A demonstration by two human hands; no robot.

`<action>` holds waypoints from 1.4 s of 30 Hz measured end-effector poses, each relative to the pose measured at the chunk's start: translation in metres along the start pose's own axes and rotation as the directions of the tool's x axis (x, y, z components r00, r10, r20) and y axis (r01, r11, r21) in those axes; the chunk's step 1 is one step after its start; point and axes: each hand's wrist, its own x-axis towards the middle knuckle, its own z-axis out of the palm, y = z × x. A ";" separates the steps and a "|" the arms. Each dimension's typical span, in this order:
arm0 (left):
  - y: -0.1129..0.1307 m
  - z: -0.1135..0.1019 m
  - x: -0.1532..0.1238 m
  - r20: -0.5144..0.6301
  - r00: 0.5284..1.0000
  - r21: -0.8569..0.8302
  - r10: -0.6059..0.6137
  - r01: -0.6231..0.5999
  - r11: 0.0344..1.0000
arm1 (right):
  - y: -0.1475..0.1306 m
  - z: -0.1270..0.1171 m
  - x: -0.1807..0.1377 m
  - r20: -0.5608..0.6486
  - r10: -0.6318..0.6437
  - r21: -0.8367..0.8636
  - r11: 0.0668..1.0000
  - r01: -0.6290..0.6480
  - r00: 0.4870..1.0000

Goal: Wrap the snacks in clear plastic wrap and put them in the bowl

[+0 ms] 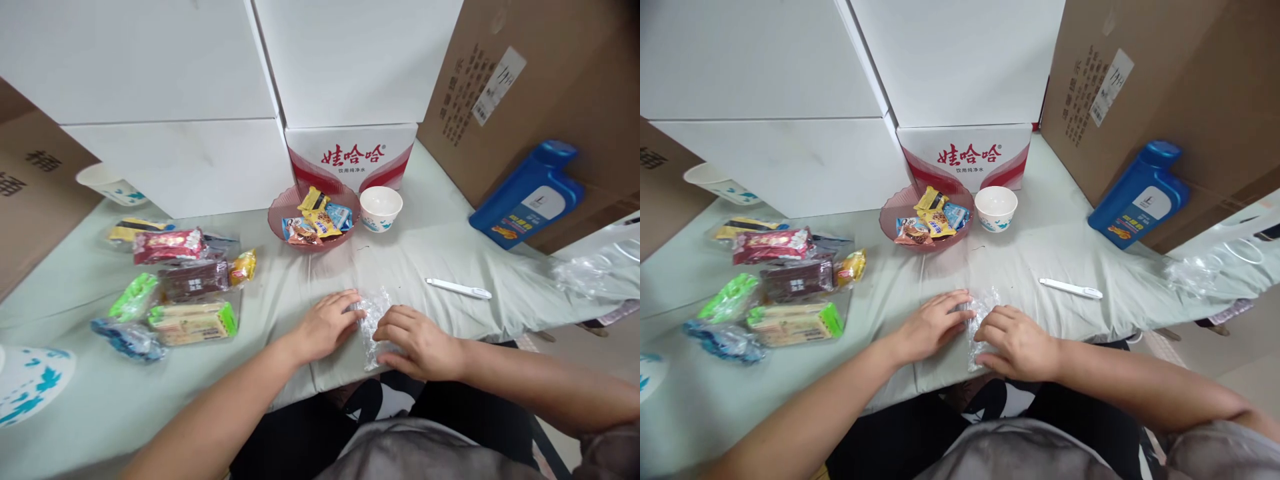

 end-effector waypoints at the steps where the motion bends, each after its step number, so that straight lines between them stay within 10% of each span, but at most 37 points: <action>1: 0.000 0.000 0.000 0.001 1.000 0.000 0.000 0.000 1.000 | 0.000 0.002 -0.001 0.046 -0.010 -0.018 1.000 0.011 0.999; 15: 0.000 -0.001 -0.001 -0.002 1.000 -0.037 0.017 -0.017 0.999 | -0.010 0.012 -0.012 0.027 -0.015 -0.013 1.000 0.016 1.000; 25: -0.004 0.004 -0.002 0.013 1.000 0.022 0.020 -0.020 1.000 | 0.057 0.012 0.042 -0.023 0.161 -0.304 0.939 -0.160 0.987; 32: 0.004 -0.010 0.001 -0.208 0.977 -0.006 0.044 -0.046 0.999 | 0.064 0.031 0.042 -0.061 0.125 -0.414 0.900 -0.139 0.990; 42: -0.003 -0.008 0.002 0.030 0.999 -0.074 0.020 -0.018 0.997 | 0.081 0.003 0.040 -0.236 0.240 -0.388 0.865 -0.318 0.942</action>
